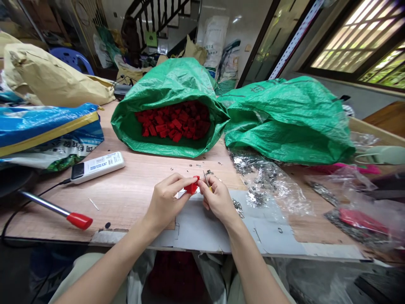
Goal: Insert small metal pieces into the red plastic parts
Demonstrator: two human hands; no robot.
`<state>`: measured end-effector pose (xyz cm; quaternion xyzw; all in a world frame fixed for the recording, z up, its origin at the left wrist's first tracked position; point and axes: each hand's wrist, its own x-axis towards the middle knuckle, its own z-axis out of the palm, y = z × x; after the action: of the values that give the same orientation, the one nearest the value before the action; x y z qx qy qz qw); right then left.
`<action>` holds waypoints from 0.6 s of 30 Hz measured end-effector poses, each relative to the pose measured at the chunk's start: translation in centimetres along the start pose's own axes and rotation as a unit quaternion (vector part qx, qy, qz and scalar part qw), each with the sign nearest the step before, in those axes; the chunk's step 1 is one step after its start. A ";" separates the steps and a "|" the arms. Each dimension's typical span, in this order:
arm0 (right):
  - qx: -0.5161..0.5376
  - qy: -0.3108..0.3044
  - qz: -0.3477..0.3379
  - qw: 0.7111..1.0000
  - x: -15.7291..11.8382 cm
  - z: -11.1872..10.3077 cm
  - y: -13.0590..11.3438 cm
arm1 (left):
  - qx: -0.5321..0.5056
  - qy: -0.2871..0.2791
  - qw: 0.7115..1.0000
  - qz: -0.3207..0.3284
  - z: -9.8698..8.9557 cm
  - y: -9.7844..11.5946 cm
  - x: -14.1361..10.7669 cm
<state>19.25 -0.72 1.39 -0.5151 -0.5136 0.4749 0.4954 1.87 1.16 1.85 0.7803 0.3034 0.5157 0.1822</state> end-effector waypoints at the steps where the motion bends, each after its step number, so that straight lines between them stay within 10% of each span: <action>1: 0.021 -0.003 0.009 1.000 -0.1 0.2 -0.1 | 0.001 0.004 1.000 -0.003 0.0 0.0 0.0; 12: 0.169 -0.110 0.136 0.970 -1.4 -0.8 -1.8 | -0.052 -0.038 0.996 0.064 -0.9 0.6 -0.3; 18: 0.181 -0.109 0.139 0.967 -2.3 -0.8 -2.0 | -0.095 -0.047 0.994 -0.016 -1.2 1.4 -0.2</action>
<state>19.84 -3.04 3.40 -0.4284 -0.3934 0.6775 0.4502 1.06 -0.04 3.02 0.7779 0.2567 0.5017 0.2780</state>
